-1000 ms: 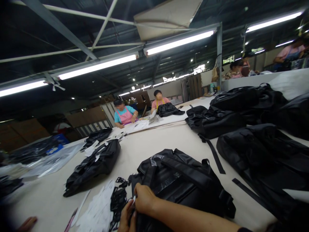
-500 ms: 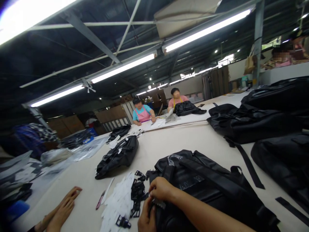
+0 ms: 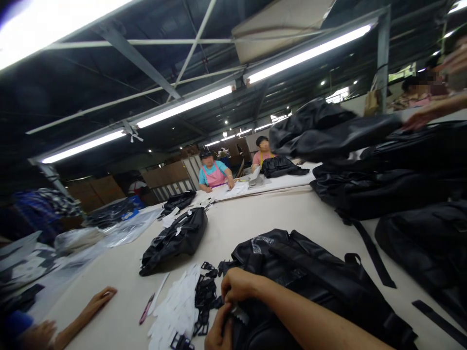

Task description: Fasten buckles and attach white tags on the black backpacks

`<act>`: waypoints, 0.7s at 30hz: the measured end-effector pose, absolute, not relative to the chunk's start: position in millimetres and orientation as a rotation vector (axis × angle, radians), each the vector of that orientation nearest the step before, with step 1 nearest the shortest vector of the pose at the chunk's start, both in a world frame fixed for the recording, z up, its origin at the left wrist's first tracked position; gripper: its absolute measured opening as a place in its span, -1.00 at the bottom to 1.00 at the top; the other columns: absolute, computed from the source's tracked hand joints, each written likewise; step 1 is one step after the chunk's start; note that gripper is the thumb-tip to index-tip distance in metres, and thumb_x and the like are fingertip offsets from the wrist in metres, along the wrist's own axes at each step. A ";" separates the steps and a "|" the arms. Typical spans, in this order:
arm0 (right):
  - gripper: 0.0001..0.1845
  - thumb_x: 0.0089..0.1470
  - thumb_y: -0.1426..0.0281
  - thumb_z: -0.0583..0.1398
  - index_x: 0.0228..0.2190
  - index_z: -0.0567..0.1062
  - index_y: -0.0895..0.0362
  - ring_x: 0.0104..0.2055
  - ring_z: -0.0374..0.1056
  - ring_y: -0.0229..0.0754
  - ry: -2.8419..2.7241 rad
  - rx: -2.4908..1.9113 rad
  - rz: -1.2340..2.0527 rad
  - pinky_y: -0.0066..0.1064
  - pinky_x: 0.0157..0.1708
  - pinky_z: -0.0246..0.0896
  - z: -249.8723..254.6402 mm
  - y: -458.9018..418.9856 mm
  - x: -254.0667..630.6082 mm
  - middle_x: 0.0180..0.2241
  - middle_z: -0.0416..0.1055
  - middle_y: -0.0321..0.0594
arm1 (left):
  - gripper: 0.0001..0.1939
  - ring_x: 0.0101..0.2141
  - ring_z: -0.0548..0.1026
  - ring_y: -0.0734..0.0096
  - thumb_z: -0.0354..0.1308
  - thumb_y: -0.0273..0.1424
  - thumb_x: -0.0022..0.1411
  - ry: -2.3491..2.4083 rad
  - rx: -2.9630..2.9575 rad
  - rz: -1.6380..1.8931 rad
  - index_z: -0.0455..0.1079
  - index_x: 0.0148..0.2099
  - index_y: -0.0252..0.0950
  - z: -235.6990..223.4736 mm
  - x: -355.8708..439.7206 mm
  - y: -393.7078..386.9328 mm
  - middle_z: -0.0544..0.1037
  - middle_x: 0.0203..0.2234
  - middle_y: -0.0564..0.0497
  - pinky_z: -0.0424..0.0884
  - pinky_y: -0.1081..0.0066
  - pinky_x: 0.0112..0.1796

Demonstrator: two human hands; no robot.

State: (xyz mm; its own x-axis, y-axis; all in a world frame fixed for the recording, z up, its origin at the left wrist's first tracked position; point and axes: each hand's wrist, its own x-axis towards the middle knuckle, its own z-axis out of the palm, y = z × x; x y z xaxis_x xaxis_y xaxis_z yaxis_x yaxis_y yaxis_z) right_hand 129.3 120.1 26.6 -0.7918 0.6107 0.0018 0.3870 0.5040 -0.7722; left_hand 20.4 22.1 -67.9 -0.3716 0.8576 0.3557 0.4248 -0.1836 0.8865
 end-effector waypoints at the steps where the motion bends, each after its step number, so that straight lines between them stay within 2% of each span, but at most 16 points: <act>1: -0.81 -0.24 0.60 0.18 -0.50 0.52 0.17 -0.53 0.25 -0.38 -2.464 -0.840 1.154 -0.66 -0.55 0.06 23.9 120.0 128.6 -0.60 0.34 -0.39 | -0.69 -0.20 0.44 0.30 -0.05 -0.34 0.02 1.717 1.492 1.586 0.43 -0.23 -0.30 -69.3 19.8 23.4 0.51 -0.29 -0.04 0.36 0.38 -0.16; 5: -0.83 -0.23 0.60 0.17 -0.50 0.51 0.19 -0.44 0.26 -0.34 -2.379 -0.885 1.028 -0.62 -0.46 0.08 19.5 115.4 125.8 -0.53 0.36 -0.33 | -0.69 -0.21 0.44 0.29 -0.06 -0.34 0.03 1.716 1.552 1.595 0.43 -0.24 -0.28 -70.7 18.3 27.1 0.51 -0.29 -0.03 0.39 0.39 -0.20; 9: -0.87 -0.22 0.59 0.18 -0.52 0.50 0.20 -0.38 0.25 -0.33 -2.315 -0.859 0.962 -0.61 -0.37 0.07 24.8 110.7 124.7 -0.48 0.36 -0.31 | -0.67 -0.17 0.42 0.29 -0.07 -0.31 0.05 1.736 1.579 1.610 0.40 -0.19 -0.31 -68.9 20.2 27.6 0.50 -0.25 -0.06 0.37 0.38 -0.15; 13: -0.88 -0.20 0.60 0.17 -0.53 0.50 0.23 -0.41 0.25 -0.36 -2.259 -0.840 0.989 -0.64 -0.42 0.06 24.9 110.3 124.3 -0.50 0.37 -0.30 | -0.65 -0.15 0.40 0.32 -0.08 -0.29 0.08 1.800 1.581 1.663 0.36 -0.13 -0.31 -67.7 24.2 26.2 0.47 -0.20 -0.06 0.35 0.40 -0.15; 16: -0.88 -0.19 0.59 0.17 -0.51 0.51 0.23 -0.44 0.27 -0.36 -2.234 -0.851 1.021 -0.64 -0.46 0.07 21.4 111.7 124.6 -0.53 0.37 -0.31 | -0.67 -0.20 0.43 0.34 -0.06 -0.25 0.09 1.868 1.628 1.709 0.37 -0.18 -0.30 -64.8 25.1 26.6 0.48 -0.24 -0.06 0.35 0.42 -0.19; 21: -0.87 -0.19 0.56 0.20 -0.48 0.52 0.21 -0.42 0.29 -0.35 -2.214 -0.883 1.035 -0.65 -0.41 0.10 19.1 116.1 126.9 -0.50 0.40 -0.31 | -0.69 -0.30 0.45 0.30 -0.03 -0.23 0.09 1.903 1.898 1.692 0.43 -0.26 -0.29 -52.1 23.1 32.7 0.52 -0.34 -0.08 0.35 0.37 -0.23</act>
State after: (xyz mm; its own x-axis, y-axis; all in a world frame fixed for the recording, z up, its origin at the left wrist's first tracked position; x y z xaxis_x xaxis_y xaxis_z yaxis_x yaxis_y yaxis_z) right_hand 126.9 116.1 19.1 -0.6421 0.7430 0.1891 0.3316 0.4915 -0.8053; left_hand 23.1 32.7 -52.1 -0.2856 0.6975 0.6572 0.7342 -0.2816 0.6178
